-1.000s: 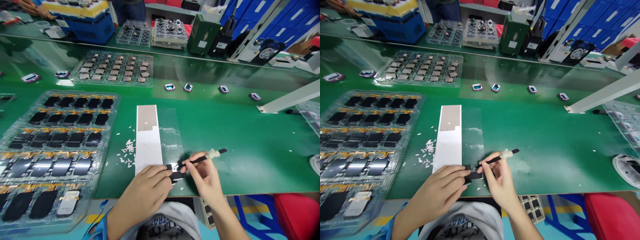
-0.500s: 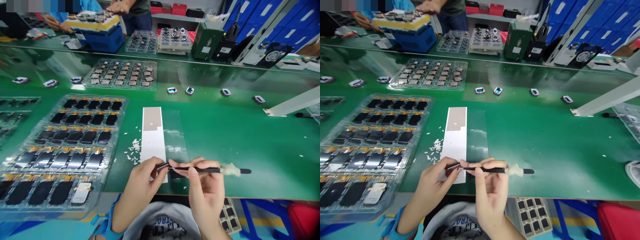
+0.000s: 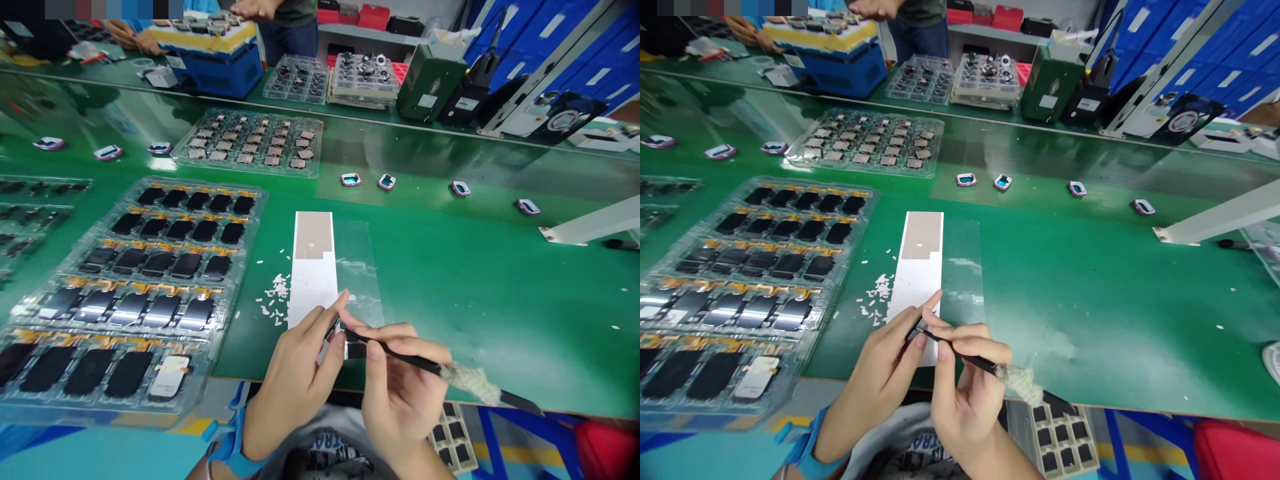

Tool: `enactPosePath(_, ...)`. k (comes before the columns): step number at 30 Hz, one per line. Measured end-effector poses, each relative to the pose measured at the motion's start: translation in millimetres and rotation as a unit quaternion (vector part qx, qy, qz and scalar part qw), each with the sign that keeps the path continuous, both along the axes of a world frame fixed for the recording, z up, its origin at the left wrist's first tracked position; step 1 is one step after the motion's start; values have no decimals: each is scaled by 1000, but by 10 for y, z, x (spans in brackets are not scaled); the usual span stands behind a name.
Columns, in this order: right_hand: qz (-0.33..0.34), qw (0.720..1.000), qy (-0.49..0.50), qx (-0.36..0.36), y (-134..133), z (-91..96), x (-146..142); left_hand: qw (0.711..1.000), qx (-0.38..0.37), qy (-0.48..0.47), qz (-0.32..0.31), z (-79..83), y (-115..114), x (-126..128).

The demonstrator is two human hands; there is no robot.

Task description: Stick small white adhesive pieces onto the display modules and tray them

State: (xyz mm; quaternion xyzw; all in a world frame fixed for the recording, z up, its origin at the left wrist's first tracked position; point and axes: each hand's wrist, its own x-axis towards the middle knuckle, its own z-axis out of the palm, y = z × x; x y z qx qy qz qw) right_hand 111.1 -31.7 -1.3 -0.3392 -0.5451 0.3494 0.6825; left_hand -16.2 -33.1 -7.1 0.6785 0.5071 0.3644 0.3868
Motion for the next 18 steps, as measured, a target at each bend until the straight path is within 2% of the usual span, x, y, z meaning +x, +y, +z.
enactPosePath(18, -1, 1000, -8, -3, 31, -11, -1, 1000, 0, 7, 0, 21, 11, -15)
